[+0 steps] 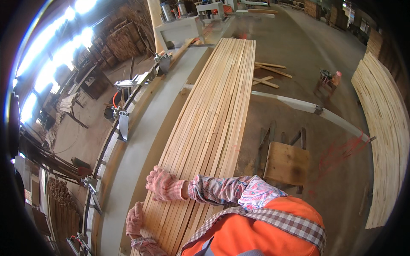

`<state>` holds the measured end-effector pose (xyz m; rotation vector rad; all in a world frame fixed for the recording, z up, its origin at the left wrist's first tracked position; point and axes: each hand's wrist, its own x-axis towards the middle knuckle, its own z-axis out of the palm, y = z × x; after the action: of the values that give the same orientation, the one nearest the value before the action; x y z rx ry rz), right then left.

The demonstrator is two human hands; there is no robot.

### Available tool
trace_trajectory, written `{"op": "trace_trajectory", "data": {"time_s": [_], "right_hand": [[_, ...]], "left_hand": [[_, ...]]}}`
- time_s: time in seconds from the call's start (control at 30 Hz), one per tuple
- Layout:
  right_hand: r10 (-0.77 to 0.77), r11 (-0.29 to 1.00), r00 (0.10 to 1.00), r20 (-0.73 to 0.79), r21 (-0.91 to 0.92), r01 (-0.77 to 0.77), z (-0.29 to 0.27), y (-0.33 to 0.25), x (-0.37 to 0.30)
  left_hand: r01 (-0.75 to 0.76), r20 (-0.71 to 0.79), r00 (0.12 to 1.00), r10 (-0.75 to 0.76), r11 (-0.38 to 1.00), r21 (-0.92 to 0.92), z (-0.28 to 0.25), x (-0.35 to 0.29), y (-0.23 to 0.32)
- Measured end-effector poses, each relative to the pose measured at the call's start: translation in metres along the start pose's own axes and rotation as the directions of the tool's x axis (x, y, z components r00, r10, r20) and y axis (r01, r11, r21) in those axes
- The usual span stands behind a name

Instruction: The person arranges long, thin wooden planks on a conveyor belt in a workshop. They pick up planks from a pile and place them side-by-side on the belt, aligning them carefully.

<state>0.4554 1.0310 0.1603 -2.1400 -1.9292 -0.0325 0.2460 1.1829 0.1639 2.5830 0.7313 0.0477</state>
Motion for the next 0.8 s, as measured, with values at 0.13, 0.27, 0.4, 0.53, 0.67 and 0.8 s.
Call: {"op": "trace_trajectory", "data": {"time_s": [0.13,0.27,0.4,0.53,0.67,0.8], "right_hand": [[-0.015,0.997,0.997,-0.072,0.075,0.021,0.013,-0.003,0.005],[0.01,1.0,1.0,0.026,-0.009,-0.01,0.003,0.0,0.003],[-0.012,0.996,0.996,-0.093,0.086,0.02,0.002,0.0,-0.002],[0.0,1.0,0.999,0.049,0.019,0.0,-0.004,0.0,0.002],[-0.006,1.0,1.0,0.01,0.002,0.006,0.001,0.0,0.001],[0.003,1.0,0.999,0.042,0.025,-0.004,-0.002,-0.002,0.002]], "left_hand": [[-0.223,-0.097,0.963,0.251,0.947,0.233,0.013,-0.009,-0.033],[0.144,0.046,0.99,-0.137,0.95,-0.278,0.004,0.007,-0.009],[0.013,-0.063,0.998,-0.024,0.986,-0.163,0.009,-0.001,-0.036],[0.397,-0.104,0.913,-0.394,0.918,0.008,-0.004,0.005,-0.012],[0.535,-0.254,0.842,-0.475,0.796,0.284,-0.004,0.005,-0.025],[0.6,-0.388,0.793,-0.47,0.712,0.364,0.003,0.003,-0.035]]}}
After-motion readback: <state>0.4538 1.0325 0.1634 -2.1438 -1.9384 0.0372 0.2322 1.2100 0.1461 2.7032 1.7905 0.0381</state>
